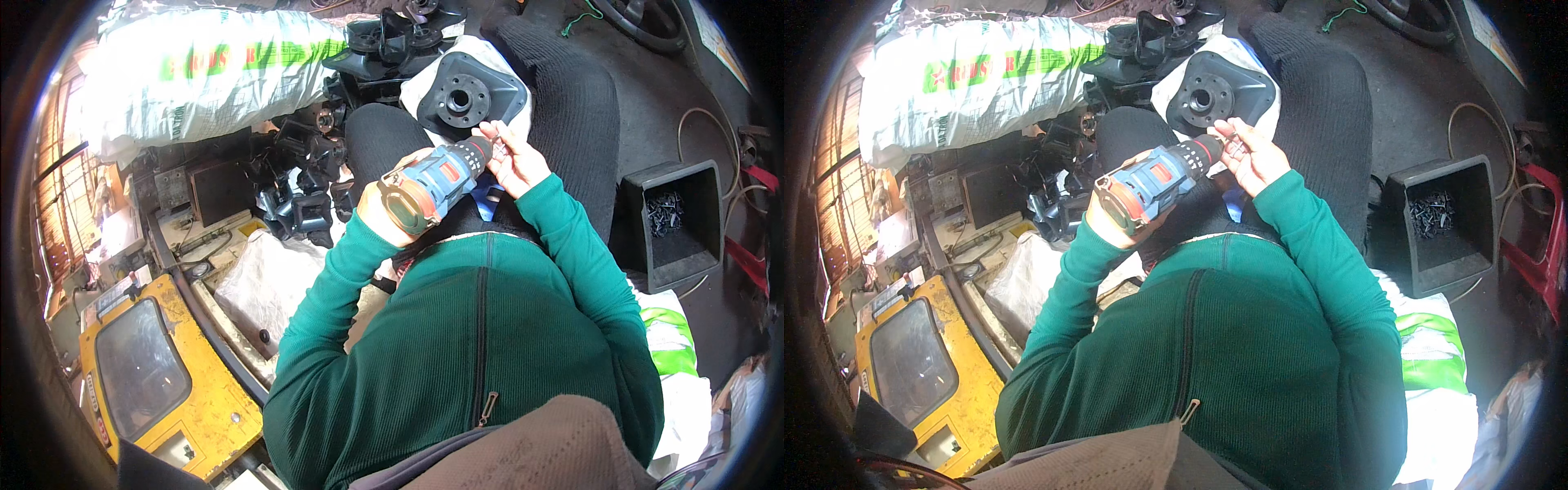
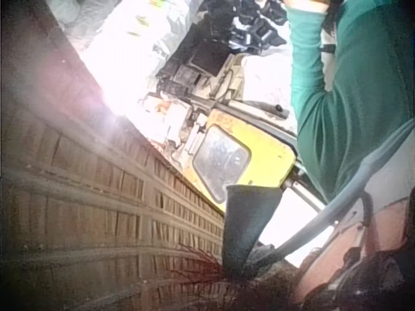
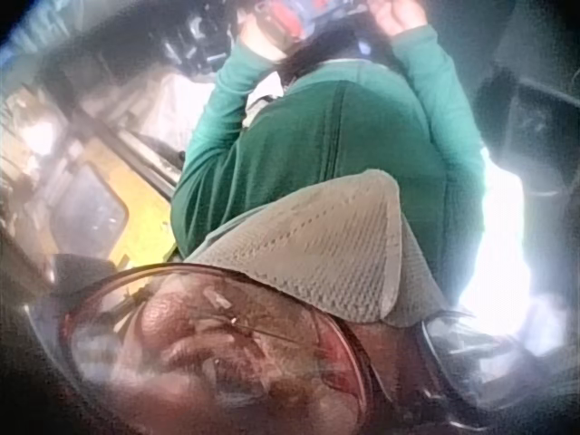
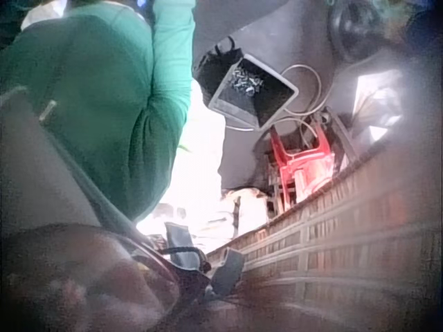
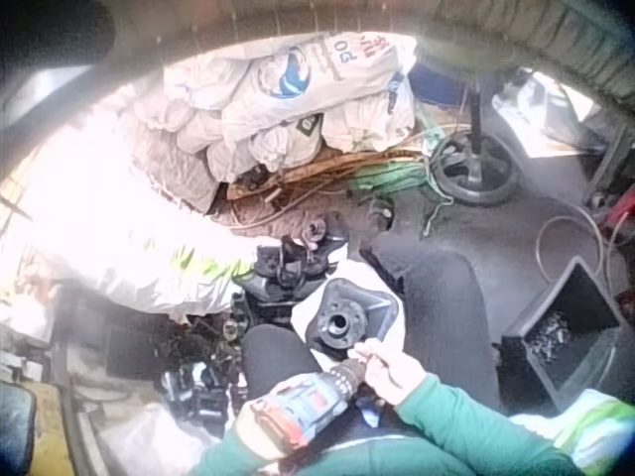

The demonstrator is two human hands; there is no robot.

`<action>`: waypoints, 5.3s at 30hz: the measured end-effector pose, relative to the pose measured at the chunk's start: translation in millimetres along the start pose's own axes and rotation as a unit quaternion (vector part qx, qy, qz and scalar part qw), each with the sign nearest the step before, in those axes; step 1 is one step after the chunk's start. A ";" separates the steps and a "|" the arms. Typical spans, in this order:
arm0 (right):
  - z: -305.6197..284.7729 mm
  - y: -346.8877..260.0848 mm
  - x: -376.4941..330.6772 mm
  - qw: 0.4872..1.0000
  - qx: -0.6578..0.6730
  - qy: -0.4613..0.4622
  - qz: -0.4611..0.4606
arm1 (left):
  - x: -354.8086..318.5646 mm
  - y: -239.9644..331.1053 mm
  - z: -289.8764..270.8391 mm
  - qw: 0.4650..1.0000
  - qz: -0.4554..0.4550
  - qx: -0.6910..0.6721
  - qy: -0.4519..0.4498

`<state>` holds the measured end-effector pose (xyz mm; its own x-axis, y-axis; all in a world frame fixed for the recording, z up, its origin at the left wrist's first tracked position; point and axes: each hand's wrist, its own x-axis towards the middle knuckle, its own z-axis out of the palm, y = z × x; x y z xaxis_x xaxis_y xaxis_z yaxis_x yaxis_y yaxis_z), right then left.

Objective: The person uses a cordless drill to fasten screws into black plastic components, then wipes the parts with a green cloth. The person repeats this process on multiple similar parts, placing finished units aside.

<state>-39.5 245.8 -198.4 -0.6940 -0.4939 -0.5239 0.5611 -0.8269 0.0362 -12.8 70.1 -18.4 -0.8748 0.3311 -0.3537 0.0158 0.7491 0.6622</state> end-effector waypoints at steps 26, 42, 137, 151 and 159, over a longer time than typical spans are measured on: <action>-6.5 8.9 49.7 0.927 -0.315 0.175 -0.105 | 29.6 -50.5 -41.8 0.985 -0.074 0.153 -0.019; -6.4 10.5 53.4 0.916 -0.330 0.189 -0.126 | 73.7 -29.0 -62.7 0.933 0.067 0.332 -0.120; -27.6 -16.2 115.1 0.711 -0.514 0.252 -0.408 | 145.3 -108.9 80.0 0.971 0.009 0.141 0.194; -30.3 -18.7 118.2 0.734 -0.513 0.281 -0.345 | 160.7 -103.0 82.0 0.965 0.007 0.135 0.224; -21.6 -20.6 113.8 0.761 -0.488 0.267 -0.333 | 159.0 -105.1 76.7 0.970 0.060 0.140 0.188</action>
<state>-120.3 212.5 -277.1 -0.8356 0.3429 -0.4291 0.4129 -0.1233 -0.9024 -116.5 88.0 -194.9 -0.9725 0.2323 0.0170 0.2139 0.8616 0.4603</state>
